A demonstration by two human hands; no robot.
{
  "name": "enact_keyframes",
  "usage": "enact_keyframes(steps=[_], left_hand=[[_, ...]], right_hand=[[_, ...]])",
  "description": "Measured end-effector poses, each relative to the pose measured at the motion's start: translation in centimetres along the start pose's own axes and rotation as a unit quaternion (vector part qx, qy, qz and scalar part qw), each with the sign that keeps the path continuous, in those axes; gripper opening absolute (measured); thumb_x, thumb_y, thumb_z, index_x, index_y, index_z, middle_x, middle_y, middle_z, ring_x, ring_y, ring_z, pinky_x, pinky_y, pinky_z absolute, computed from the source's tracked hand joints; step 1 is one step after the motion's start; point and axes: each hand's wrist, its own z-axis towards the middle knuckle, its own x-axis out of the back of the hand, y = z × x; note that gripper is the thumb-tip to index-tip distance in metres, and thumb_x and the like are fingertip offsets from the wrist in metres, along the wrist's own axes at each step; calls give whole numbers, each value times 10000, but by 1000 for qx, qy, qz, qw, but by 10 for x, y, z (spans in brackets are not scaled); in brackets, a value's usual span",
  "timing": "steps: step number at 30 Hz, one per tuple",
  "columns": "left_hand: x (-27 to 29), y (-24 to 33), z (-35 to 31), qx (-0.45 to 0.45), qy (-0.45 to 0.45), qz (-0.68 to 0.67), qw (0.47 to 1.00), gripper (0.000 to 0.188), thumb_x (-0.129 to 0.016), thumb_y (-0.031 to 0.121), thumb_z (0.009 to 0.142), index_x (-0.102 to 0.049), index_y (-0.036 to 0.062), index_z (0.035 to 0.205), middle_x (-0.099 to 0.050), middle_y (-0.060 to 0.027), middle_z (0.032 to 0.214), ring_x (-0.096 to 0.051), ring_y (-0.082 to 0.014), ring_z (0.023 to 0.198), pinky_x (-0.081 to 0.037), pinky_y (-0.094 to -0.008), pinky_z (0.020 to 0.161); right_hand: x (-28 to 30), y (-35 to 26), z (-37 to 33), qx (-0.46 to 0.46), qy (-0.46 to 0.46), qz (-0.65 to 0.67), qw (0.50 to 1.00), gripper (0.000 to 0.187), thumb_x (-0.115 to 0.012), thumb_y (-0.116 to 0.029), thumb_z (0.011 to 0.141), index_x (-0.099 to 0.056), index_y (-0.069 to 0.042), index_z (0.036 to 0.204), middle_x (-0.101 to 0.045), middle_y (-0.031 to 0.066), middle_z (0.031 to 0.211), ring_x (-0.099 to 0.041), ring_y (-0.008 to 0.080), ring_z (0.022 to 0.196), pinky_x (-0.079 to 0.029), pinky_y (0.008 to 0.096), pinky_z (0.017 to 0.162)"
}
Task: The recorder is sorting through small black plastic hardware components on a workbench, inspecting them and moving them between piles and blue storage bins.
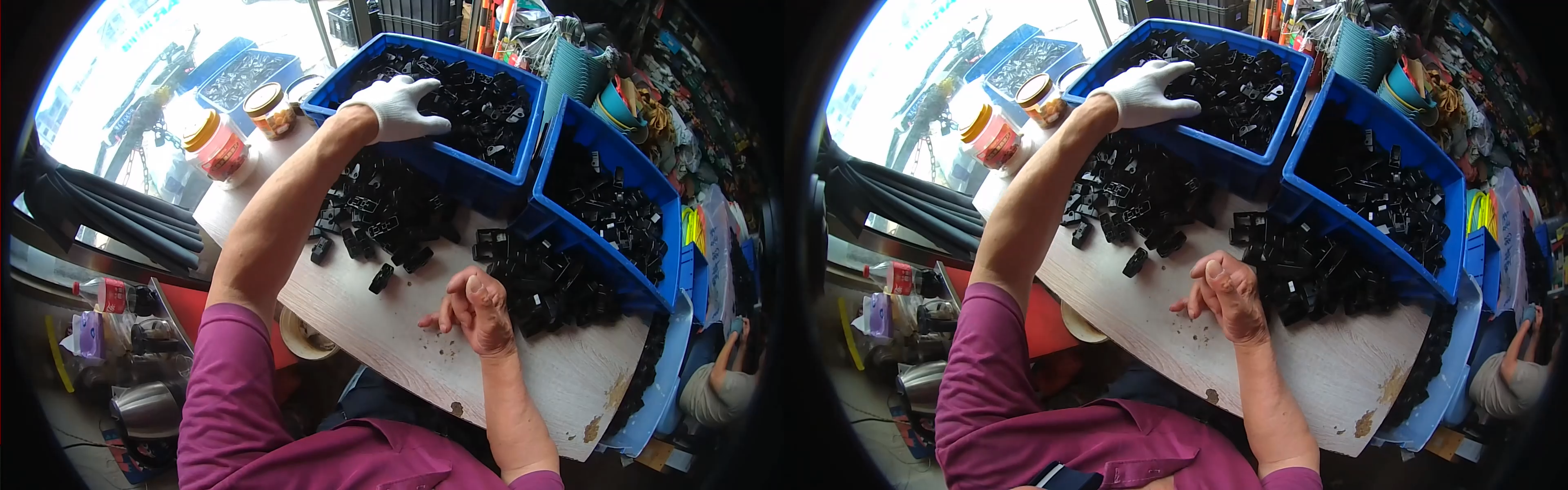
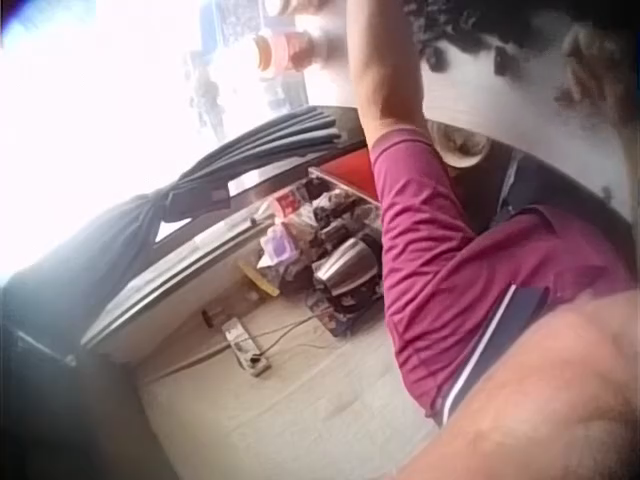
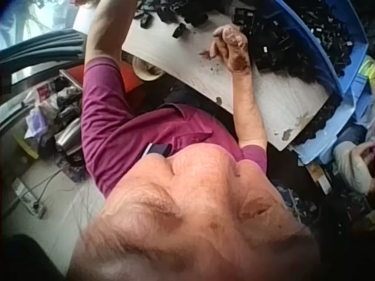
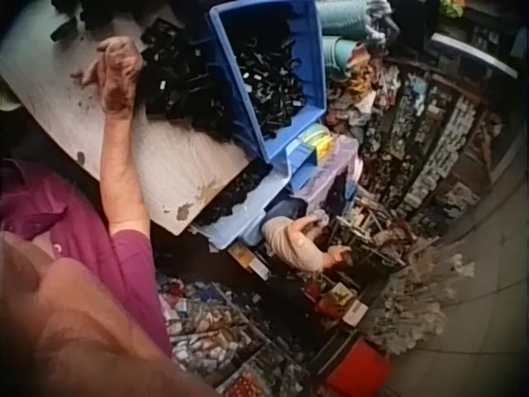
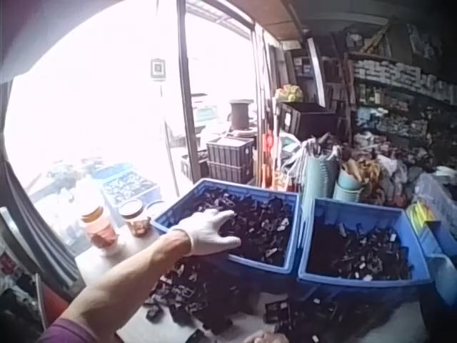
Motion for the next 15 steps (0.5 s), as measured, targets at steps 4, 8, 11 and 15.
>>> enact_keyframes(steps=[4,8,11,15], left_hand=[[1,9,31,60,-132,42,989,996,-689,609,790,-310,241,1635,-390,-234,1597,-495,-429,1401,-483,-534,1102],[0,18,44,59,-113,69,989,826,-681,393,809,-426,229,1578,-555,-235,1460,-608,-373,1293,-536,-471,1042],[-5,16,51,45,-105,85,990,725,-672,307,821,-506,212,1520,-667,-223,1313,-662,-361,1214,-552,-458,1012],[-8,5,51,-22,-33,62,997,675,-630,206,822,-543,215,1491,-697,-179,1293,-681,-350,1179,-560,-441,986]], right_hand=[[-13,0,4,-5,10,-17,1000,381,-612,-407,1044,-589,-30,988,-364,-8,540,-547,196,514,-623,579,726],[0,-2,0,-16,-32,1,999,381,-610,-407,1045,-593,-32,981,-350,-13,532,-543,189,507,-626,570,715],[-4,-2,0,-8,2,-1,1000,342,-606,-333,1060,-593,4,1004,-412,-20,569,-571,155,545,-641,488,715],[-7,-3,0,16,5,27,1000,365,-613,-359,1054,-591,3,1011,-410,-18,567,-578,155,553,-642,480,718]])
